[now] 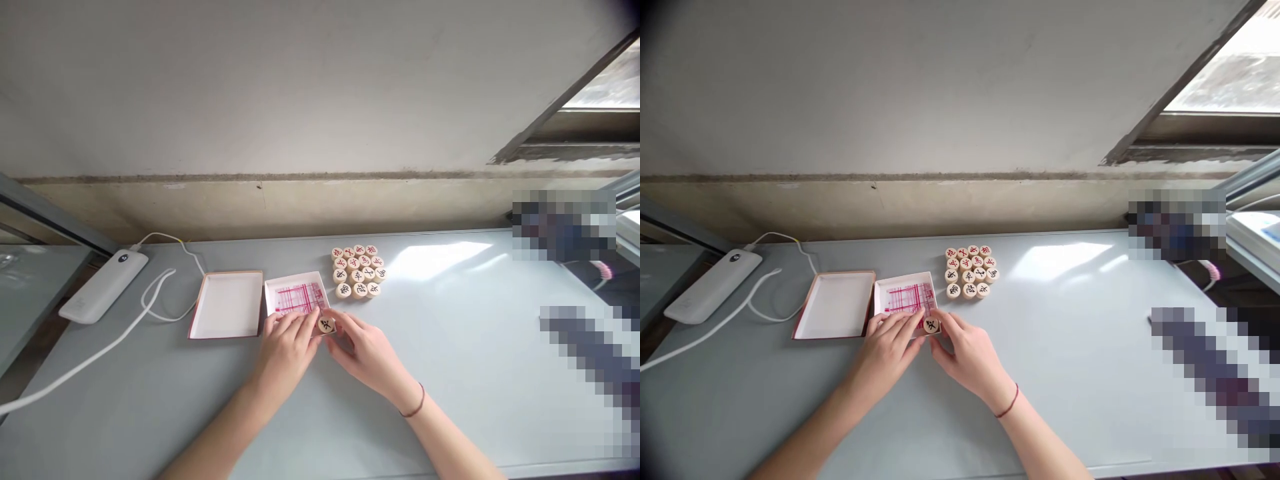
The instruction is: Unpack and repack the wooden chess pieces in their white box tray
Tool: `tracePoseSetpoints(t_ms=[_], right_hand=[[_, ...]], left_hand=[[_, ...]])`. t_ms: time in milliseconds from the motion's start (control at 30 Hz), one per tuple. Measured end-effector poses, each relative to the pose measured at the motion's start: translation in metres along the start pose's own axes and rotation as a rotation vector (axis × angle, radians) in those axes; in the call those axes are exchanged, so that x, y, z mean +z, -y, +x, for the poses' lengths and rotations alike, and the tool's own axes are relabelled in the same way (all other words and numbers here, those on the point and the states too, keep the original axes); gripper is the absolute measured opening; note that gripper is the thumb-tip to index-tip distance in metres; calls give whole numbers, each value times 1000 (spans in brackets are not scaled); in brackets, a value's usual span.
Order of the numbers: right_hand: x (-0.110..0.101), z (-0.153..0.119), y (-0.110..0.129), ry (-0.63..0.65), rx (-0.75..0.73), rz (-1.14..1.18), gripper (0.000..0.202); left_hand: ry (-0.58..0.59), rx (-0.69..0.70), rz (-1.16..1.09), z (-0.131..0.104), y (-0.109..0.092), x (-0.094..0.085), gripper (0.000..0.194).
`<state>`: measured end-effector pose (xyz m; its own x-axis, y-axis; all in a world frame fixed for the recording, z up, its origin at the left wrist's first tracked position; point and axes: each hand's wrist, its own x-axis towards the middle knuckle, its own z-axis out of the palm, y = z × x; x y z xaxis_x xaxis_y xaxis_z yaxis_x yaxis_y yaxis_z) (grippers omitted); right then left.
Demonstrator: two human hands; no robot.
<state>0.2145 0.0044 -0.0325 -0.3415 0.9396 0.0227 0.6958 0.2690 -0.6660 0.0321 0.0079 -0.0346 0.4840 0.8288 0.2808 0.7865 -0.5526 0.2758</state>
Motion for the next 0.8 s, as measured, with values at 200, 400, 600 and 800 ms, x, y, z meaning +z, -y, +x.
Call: tracePoseSetpoints(t_ms=[200, 400, 600, 800], right_hand=[[0, -1, 0, -31, -9, 25, 32], [-3, -1, 1, -31, -21, 100, 27], [-13, -1, -6, -206, -27, 233, 20], [-45, -2, -29, -577, 179, 217, 21]], left_hand=[[45, -7, -61, 0, -4, -3, 35], [49, -16, -72, -1, -4, -1, 39], [92, -7, -18, -2, -6, -1, 36], [108, 34, 116, -3, -8, 1, 39]])
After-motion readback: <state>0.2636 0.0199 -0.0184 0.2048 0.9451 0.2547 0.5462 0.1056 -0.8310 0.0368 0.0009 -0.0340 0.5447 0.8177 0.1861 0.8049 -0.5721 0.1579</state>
